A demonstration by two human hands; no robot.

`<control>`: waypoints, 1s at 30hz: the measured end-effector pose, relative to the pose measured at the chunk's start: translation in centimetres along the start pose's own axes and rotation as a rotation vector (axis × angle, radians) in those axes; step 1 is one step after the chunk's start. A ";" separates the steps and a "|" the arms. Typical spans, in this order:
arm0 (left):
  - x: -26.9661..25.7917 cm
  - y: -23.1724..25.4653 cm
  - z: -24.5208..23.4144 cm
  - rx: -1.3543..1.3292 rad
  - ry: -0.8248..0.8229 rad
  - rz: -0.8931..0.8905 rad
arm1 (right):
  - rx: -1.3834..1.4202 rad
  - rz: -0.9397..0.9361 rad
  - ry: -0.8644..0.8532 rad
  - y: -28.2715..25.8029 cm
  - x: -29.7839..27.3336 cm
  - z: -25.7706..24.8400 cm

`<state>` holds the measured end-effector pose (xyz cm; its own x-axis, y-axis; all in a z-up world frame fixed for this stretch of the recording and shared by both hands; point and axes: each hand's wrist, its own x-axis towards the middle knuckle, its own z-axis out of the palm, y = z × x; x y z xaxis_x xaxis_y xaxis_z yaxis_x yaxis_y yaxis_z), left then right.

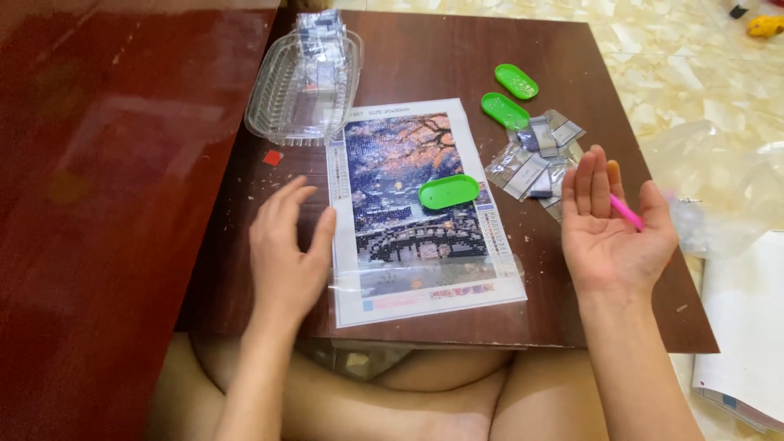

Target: The person creates a diamond painting by picking up small resin beads from a container with a stylus or pencil and placing them onto a sticky canvas, holding the canvas with one hand while applying the beads with the other. The person occasionally adjusts the canvas and covers it with a screen protector.

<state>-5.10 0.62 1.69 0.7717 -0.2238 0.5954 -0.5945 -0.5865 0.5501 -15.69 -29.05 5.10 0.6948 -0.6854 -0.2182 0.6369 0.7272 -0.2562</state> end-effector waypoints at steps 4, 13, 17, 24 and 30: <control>-0.2 4.5 1.0 -0.041 0.024 0.057 | 0.218 0.052 0.000 -0.1 -1.1 1.3; -2.6 9.9 2.3 -0.180 -0.084 0.207 | -0.072 -0.065 0.058 -2.1 -0.4 -0.9; -3.4 10.3 1.8 -0.170 -0.092 0.211 | -0.652 -0.244 -0.065 -1.5 0.2 -4.0; -2.4 7.9 0.0 -0.044 0.039 0.187 | -0.964 -0.369 -0.237 1.9 0.5 -5.9; -1.8 4.1 -1.1 0.067 0.036 0.122 | -1.158 -0.451 -0.208 2.1 0.1 -5.2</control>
<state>-9.17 -0.56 3.51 0.6855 -0.2692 0.6764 -0.6657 -0.6079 0.4327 -16.04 -27.81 -0.35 0.5987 -0.7676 0.2286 0.2377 -0.1023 -0.9659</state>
